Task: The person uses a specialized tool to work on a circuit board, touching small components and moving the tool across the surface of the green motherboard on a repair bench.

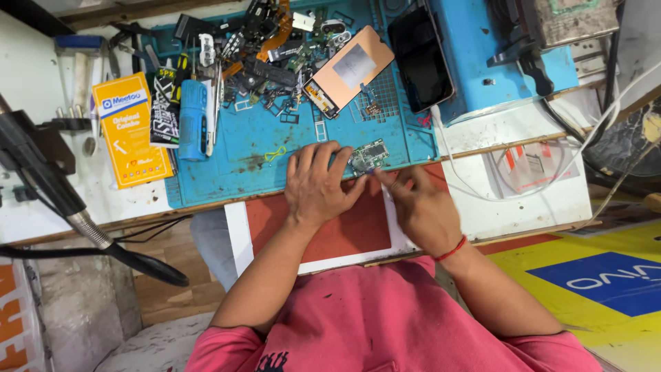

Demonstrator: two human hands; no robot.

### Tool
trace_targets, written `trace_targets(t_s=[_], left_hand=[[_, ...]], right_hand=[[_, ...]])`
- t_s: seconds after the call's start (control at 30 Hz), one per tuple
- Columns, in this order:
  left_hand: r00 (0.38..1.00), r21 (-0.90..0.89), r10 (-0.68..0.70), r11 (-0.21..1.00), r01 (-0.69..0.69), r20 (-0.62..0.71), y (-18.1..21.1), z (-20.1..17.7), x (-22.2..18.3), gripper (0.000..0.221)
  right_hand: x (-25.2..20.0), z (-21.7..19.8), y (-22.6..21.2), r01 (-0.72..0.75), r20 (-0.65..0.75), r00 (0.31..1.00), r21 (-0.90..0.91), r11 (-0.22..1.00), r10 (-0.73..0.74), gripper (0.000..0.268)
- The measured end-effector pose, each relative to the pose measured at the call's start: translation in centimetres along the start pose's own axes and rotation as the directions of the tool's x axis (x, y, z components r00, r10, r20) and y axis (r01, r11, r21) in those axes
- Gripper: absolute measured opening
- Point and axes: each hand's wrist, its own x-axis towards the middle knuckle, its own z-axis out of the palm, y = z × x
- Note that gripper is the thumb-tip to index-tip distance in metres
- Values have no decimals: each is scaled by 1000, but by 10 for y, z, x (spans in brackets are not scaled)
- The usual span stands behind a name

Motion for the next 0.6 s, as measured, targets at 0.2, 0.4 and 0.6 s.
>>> trace_targets(t_s=[0.2,0.4,0.6], left_hand=[[1000,-12,4,1000,-4,-9,-1,0,-1,46],[1000,-15,10,1000,-10,-18,0,3,-3,46],[999,14,12,1000,-11,-31,0,5,-4,47]], right_hand=[[4,-2,0,14,61,998,-53,998,-10,43],[1,2,15,37,31,999,18,999,-38,47],[-2,-4,17,-50,57,997,-69,996,54,47]])
